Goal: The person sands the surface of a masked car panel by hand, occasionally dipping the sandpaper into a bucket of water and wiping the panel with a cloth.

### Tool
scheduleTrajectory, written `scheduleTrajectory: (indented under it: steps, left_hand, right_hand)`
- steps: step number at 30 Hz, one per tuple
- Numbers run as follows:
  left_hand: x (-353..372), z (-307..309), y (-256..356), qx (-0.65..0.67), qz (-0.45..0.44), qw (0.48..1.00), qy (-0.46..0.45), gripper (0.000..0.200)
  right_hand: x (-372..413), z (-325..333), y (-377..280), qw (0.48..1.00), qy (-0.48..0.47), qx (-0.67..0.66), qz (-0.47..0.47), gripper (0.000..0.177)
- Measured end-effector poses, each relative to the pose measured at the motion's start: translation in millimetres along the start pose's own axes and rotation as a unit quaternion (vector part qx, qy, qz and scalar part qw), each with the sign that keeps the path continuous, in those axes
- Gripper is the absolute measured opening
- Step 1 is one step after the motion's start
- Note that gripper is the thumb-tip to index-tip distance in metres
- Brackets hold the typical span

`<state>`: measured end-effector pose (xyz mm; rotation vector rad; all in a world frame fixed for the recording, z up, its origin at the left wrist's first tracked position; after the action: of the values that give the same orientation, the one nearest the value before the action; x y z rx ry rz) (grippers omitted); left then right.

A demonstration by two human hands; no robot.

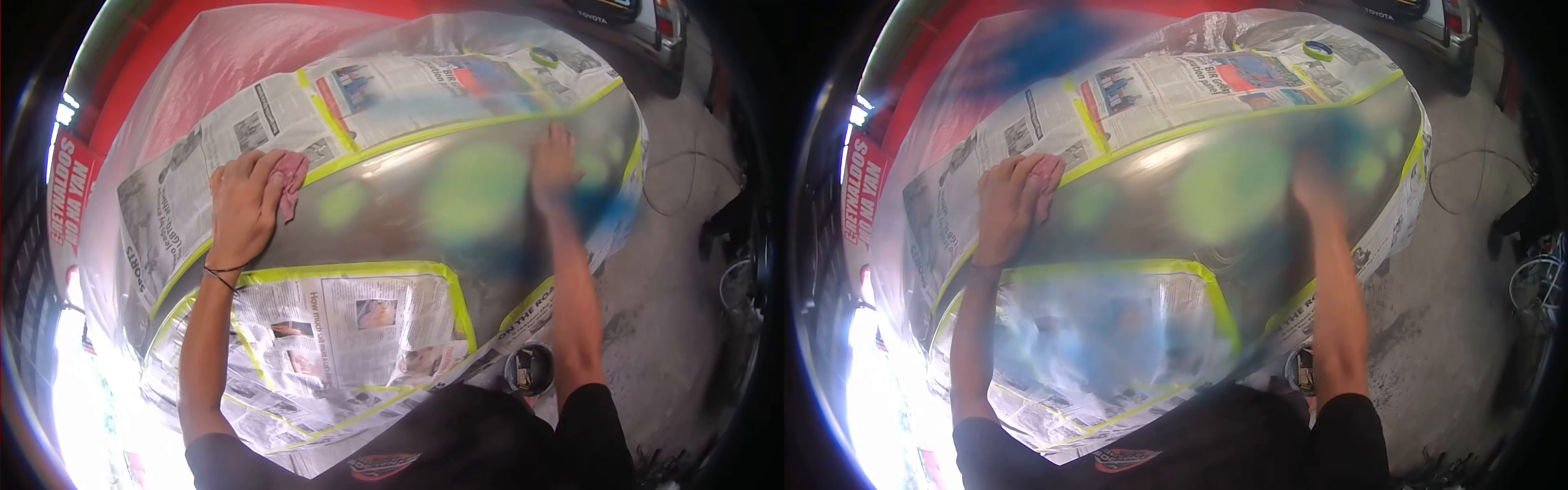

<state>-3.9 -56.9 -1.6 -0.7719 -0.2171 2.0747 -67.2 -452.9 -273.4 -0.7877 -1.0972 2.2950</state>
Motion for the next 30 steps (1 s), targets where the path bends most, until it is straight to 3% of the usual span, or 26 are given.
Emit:
scheduleTrajectory:
  steps: [3, 4, 6, 8, 10, 11, 12, 13, 15, 16, 17, 18, 19, 21, 22, 23, 26, 27, 28, 30]
  left_hand:
    - [0, -3, 0, -0.006, -0.002, 1.000, 0.000, 0.036]
    - [1, -5, -2, -0.002, -0.015, 1.000, -0.001, 0.036]
    - [1, -9, -6, -0.012, -0.021, 1.000, 0.000, 0.037]
    - [-3, -9, -3, 0.000, -0.021, 1.000, 0.000, 0.036]
    - [8, -5, -6, -0.002, 0.007, 1.000, -0.004, 0.035]
    - [14, -4, -5, 0.003, 0.010, 1.000, 0.000, 0.033]
    - [14, -4, -4, 0.007, 0.010, 1.000, 0.006, 0.032]
    - [8, -4, -5, 0.010, 0.005, 1.000, 0.017, 0.030]
    - [3, -3, -8, 0.025, -0.015, 0.999, 0.034, 0.027]
    - [2, -3, -12, 0.024, -0.015, 0.999, 0.033, 0.027]
    - [2, -5, -17, 0.027, -0.013, 0.999, 0.028, 0.026]
    - [4, -7, -17, 0.033, -0.011, 0.999, 0.017, 0.025]
    - [4, -8, -15, 0.036, -0.015, 0.999, 0.013, 0.025]
    - [7, -6, -15, 0.045, -0.015, 0.998, 0.040, 0.022]
    - [10, -5, -17, 0.047, -0.009, 0.998, 0.045, 0.022]
    - [11, -5, -16, 0.043, -0.012, 0.998, 0.053, 0.022]
    - [12, -9, -18, 0.044, -0.004, 0.998, 0.054, 0.022]
    - [12, -9, -18, 0.042, 0.004, 0.998, 0.051, 0.022]
    - [12, -10, -19, 0.047, -0.001, 0.997, 0.055, 0.022]
    - [10, -15, -23, 0.045, -0.006, 0.998, 0.048, 0.023]
  right_hand:
    - [55, -39, -84, 0.984, 0.095, -0.081, 0.126, 0.080]
    - [92, -36, -134, 0.983, 0.070, 0.028, 0.169, 0.087]
    - [120, -44, -149, 0.969, 0.021, 0.005, 0.247, 0.090]
    - [90, -10, -112, 0.977, -0.071, 0.040, 0.197, 0.084]
    - [48, -7, -39, 0.989, 0.003, -0.034, 0.141, 0.076]
    - [31, -5, -15, 0.994, -0.010, -0.066, 0.090, 0.072]
    - [23, -2, -23, 0.996, -0.079, -0.047, -0.005, 0.067]
    - [22, -9, -39, 0.989, -0.096, 0.113, -0.007, 0.067]
    - [51, -36, -89, 0.981, -0.030, 0.170, 0.089, 0.070]
    - [87, -58, -138, 0.980, 0.051, 0.064, 0.179, 0.075]
    - [122, -50, -190, 0.967, 0.031, -0.070, 0.241, 0.079]
    - [144, -68, -219, 0.945, 0.029, -0.093, 0.311, 0.083]
    - [145, -63, -217, 0.947, 0.029, -0.092, 0.305, 0.083]
    - [134, -51, -211, 0.925, -0.010, -0.002, 0.381, 0.083]
    - [121, -42, -187, 0.953, -0.014, 0.018, 0.303, 0.078]
    - [96, -35, -153, 0.958, 0.038, 0.132, 0.253, 0.077]
    - [-15, -60, 52, 0.983, 0.063, -0.093, 0.146, 0.069]
    - [-24, -50, 74, 0.961, 0.192, 0.188, 0.063, 0.068]
    - [-8, -55, 50, 0.998, 0.064, 0.015, 0.018, 0.055]
    - [63, -59, -62, 0.986, 0.080, 0.128, 0.072, 0.062]
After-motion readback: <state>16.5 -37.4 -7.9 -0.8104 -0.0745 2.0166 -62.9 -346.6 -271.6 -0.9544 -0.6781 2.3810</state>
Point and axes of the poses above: each hand's wrist, its own x-axis away from the middle knuckle, its own z-axis out of the back of the hand, y = z × x, the point moved 2 cm from there along -x, towards the middle knuckle, and after that the axes turned 2 degrees about -z, right-handed, at the moved point
